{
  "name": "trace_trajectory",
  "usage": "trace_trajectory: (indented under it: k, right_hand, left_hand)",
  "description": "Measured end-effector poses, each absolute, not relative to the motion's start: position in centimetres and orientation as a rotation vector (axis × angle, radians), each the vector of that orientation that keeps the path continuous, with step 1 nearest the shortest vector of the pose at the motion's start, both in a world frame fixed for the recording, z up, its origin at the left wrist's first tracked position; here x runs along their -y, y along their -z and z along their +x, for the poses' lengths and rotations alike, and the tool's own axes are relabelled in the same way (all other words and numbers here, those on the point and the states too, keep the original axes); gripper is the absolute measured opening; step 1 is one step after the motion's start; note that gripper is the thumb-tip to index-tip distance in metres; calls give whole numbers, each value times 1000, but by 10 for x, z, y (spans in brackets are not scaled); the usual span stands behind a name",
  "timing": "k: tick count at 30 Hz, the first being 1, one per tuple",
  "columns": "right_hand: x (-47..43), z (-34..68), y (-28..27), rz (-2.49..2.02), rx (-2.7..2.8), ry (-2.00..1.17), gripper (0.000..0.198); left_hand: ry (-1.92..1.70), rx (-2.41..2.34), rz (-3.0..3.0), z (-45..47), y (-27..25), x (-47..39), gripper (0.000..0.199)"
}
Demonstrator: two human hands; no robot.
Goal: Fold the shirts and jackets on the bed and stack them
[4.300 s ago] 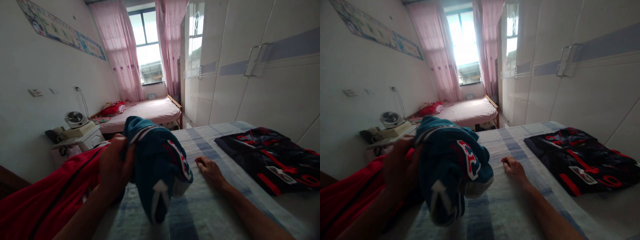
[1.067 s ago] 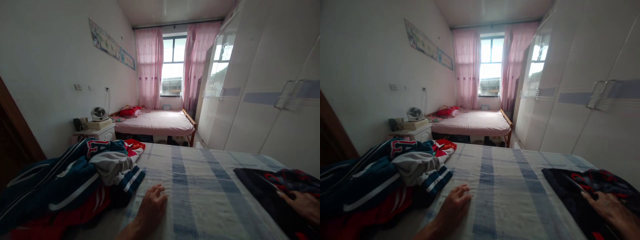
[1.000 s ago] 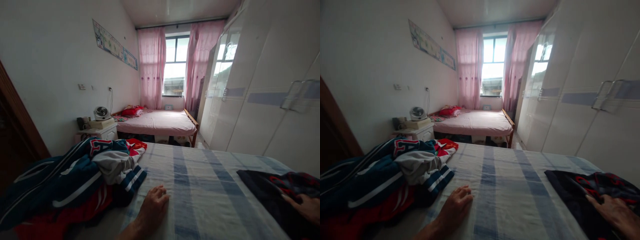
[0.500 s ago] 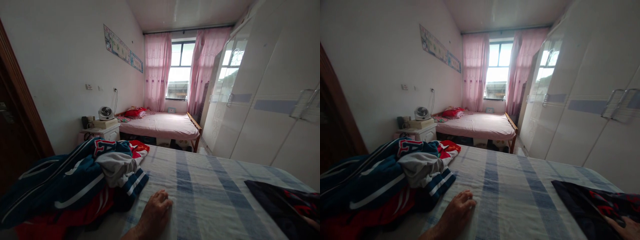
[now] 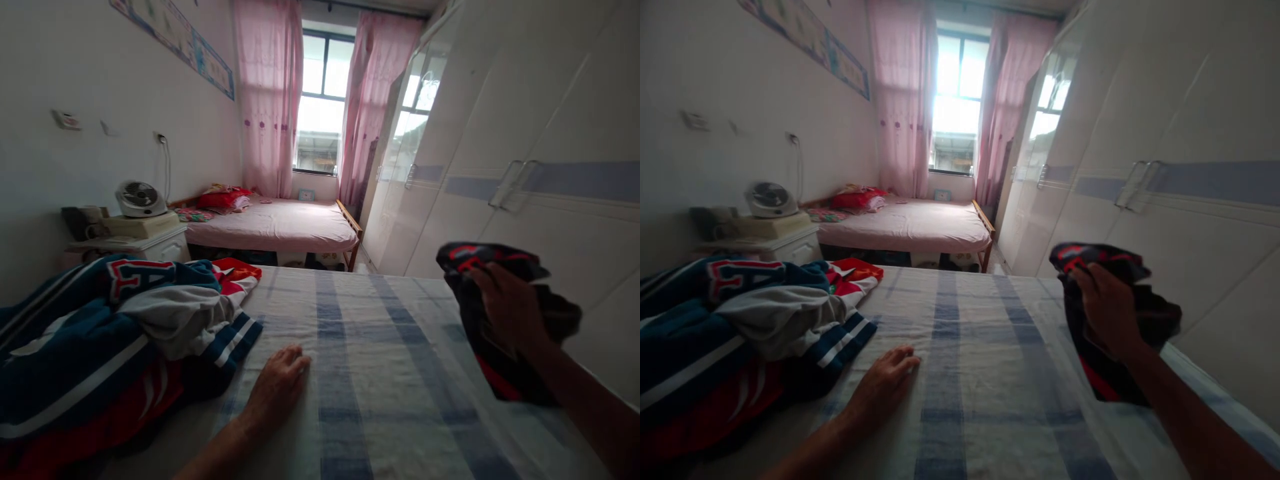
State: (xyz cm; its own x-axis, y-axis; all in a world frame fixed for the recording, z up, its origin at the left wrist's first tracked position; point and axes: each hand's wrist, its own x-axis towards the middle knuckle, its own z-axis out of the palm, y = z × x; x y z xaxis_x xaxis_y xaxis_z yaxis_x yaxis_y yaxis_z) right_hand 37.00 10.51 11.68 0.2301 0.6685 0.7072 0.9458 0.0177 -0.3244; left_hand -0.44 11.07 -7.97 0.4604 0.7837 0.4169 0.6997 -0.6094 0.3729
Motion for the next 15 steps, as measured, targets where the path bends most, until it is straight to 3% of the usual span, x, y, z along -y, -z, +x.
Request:
trace_trajectory:
  k: [4, 8, 11, 15]
  right_hand:
    - [-103, 320, -184, -1266, 1329, 658, 28]
    - [-88, 287, -224, -1023, 1300, 798, 38]
    - [-90, 282, -204, -1224, 1423, 733, 33]
    - [-111, 299, -127, -1663, 1690, 441, 32]
  left_hand:
    - [-859, -1316, 2495, -6, 82, -113, 33]
    - [-1107, -1301, 2165, -11, 78, -110, 42]
    - [-1360, -1349, 1801, -20, 75, -108, 49]
    - [-1470, -1440, 1624, -34, 76, -115, 50]
